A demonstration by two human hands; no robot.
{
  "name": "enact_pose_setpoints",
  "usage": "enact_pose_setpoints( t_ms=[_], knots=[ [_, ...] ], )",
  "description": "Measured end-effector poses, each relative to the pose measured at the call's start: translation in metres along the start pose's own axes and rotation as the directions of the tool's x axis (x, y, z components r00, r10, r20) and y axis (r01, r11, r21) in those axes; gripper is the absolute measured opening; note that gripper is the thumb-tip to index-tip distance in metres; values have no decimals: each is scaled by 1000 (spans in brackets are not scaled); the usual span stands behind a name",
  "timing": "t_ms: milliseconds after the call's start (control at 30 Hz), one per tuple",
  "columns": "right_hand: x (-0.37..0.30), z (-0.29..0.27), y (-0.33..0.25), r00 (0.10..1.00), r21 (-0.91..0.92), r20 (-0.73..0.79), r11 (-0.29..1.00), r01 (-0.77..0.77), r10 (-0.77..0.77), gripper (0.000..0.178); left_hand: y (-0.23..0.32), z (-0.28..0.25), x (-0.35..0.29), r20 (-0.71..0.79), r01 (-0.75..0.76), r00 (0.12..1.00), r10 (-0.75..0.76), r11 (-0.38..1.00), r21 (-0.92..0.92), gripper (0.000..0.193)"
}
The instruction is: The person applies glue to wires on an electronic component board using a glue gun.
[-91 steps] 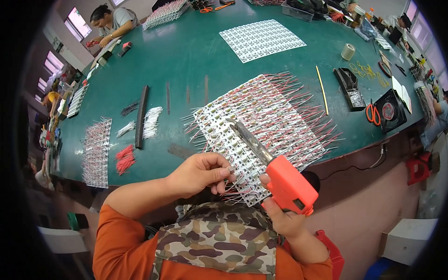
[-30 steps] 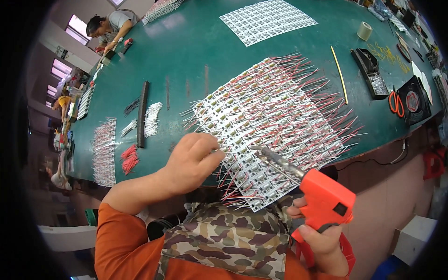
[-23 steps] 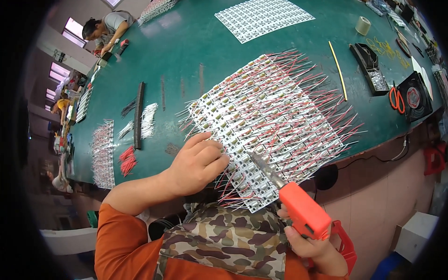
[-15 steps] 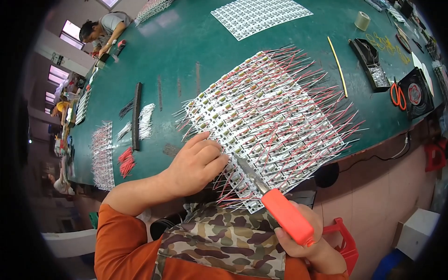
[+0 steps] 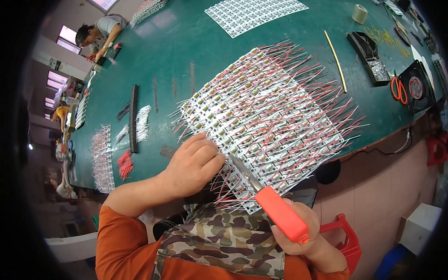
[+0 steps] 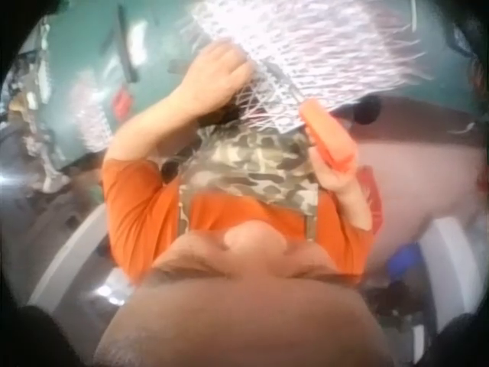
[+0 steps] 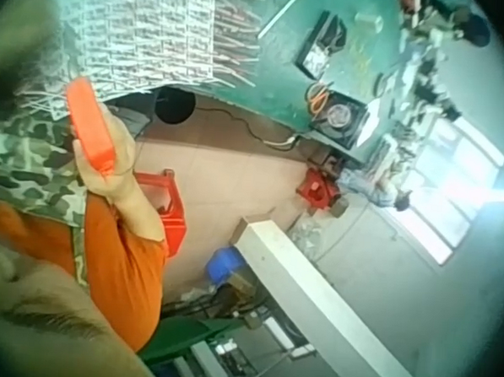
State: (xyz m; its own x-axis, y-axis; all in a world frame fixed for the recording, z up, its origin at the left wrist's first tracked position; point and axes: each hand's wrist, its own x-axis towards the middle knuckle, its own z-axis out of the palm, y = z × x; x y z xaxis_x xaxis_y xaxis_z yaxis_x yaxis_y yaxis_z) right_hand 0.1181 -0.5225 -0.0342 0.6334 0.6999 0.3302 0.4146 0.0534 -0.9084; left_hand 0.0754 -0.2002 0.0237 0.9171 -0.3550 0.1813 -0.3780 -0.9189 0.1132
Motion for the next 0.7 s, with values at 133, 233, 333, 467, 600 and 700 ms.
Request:
enact_pose_setpoints(
  t_ms=[133, 233, 333, 467, 600, 700],
  knots=[
    [0, 2, 1, 1000, 16, 8, 1000, -20, 20, 63, 0, -1, 0, 4, 1, 1000, -1, 1000, 12, 24],
    [-1, 1, 1, 999, 28, 16, 999, -41, 40, 64, 0, -1, 1, 14, 2, 1000, -2, 1000, 6, 24],
    [0, 0, 1, 999, 13, 25, 999, -33, 33, 64, 0, -1, 1, 21, 0, 1000, 0, 1000, -2, 24],
    [-2, 2, 3, 1000, -2, 15, 1000, -25, 25, 63, 0, -3, 2, 32, -1, 999, 1, 1000, 2, 25],
    [1, 2, 2, 1000, 18, 9, 1000, -19, 19, 63, -1, -2, 6, 19, -15, 1000, 16, 1000, -20, 22],
    [2, 1, 1, 1000, -10, 8, 1000, -3, 4, 63, -1, -4, 6, 20, -18, 1000, 18, 1000, -24, 22]
  ],
)
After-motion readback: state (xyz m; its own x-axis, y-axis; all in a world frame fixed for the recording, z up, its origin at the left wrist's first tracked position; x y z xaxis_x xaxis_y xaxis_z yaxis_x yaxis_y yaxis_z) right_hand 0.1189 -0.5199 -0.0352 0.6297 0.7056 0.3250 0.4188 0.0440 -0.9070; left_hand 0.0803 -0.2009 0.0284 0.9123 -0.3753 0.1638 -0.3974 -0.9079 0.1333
